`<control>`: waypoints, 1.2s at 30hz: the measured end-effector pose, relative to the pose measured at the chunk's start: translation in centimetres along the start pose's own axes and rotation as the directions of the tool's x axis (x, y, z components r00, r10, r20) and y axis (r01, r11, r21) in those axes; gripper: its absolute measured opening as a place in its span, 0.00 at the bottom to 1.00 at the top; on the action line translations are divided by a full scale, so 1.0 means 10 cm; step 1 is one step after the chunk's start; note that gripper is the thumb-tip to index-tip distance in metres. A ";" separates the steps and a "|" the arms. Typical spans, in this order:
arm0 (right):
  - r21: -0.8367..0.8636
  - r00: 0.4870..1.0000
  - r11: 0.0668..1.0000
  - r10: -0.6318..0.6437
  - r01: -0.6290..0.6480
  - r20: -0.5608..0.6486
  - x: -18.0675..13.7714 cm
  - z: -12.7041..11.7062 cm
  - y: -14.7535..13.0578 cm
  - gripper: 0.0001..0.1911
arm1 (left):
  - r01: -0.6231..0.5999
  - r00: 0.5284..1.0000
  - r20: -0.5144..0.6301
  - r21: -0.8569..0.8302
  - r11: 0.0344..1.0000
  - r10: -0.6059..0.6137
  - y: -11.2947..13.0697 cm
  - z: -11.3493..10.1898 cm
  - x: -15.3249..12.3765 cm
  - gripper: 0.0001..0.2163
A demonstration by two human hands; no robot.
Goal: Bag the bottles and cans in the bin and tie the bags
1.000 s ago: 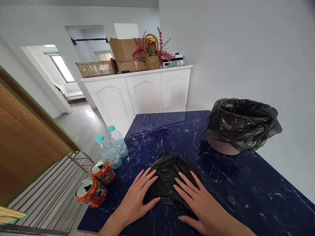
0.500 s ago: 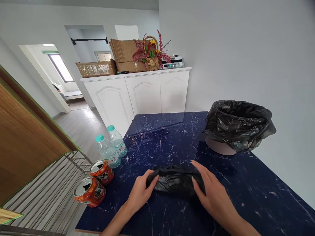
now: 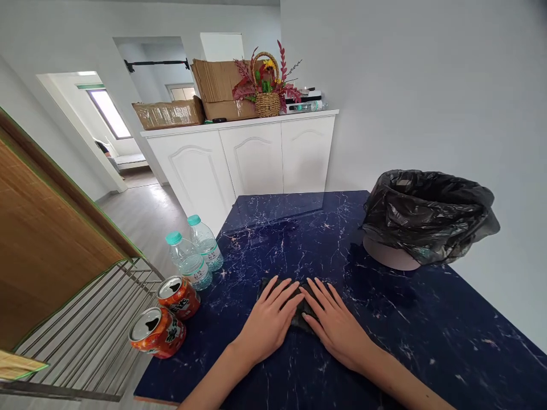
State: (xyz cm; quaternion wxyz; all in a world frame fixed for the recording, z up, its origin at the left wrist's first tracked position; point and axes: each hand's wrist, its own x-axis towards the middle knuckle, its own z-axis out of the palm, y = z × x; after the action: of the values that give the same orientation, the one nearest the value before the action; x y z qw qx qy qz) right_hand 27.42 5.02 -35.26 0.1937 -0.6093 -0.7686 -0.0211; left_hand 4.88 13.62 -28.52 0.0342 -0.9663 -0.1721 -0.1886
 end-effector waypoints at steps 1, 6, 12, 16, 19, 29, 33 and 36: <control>0.004 1.000 1.000 0.001 -0.001 0.006 0.00 -0.01 0.00 0.33 | 0.021 0.999 0.034 0.012 1.000 -0.021 0.00 0.01 0.00 0.24; 0.035 1.000 0.999 0.008 -0.009 0.020 0.00 -0.06 0.01 0.33 | 0.110 0.986 0.130 -0.035 0.993 -0.105 -0.07 0.09 -0.13 0.28; 0.040 0.999 0.999 0.011 -0.013 0.042 0.01 -0.07 0.01 0.32 | 0.147 0.975 0.187 -0.117 0.982 -0.124 -0.12 0.11 -0.21 0.28; 0.048 0.999 0.999 0.017 -0.020 0.044 0.00 -0.05 -0.01 0.32 | 0.168 0.971 0.194 -0.137 0.976 -0.140 -0.12 0.12 -0.20 0.28; 0.068 0.997 0.997 0.035 -0.040 0.072 0.01 -0.06 -0.01 0.32 | 0.179 0.969 0.195 -0.146 0.973 -0.149 -0.11 0.11 -0.21 0.28; 0.235 0.943 0.915 0.331 -0.330 0.036 -0.04 -0.29 0.38 0.24 | 0.198 0.980 0.034 -0.127 0.972 -0.195 0.06 -0.05 -0.38 0.30; 0.308 0.950 0.899 0.290 -0.311 0.114 -0.03 -0.46 0.32 0.10 | 0.281 0.959 0.004 -0.158 0.946 -0.284 0.05 -0.09 -0.52 0.30; 0.456 0.950 0.835 0.250 -0.309 0.186 -0.04 -0.60 0.18 0.07 | 0.362 0.928 -0.012 -0.200 0.910 -0.372 -0.01 -0.08 -0.63 0.29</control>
State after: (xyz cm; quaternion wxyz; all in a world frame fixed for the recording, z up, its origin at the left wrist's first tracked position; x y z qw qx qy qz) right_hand 30.85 3.51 -30.20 0.2934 -0.6480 -0.6626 0.2347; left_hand -0.87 11.57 -30.10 -0.0919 -0.9103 -0.3304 -0.2318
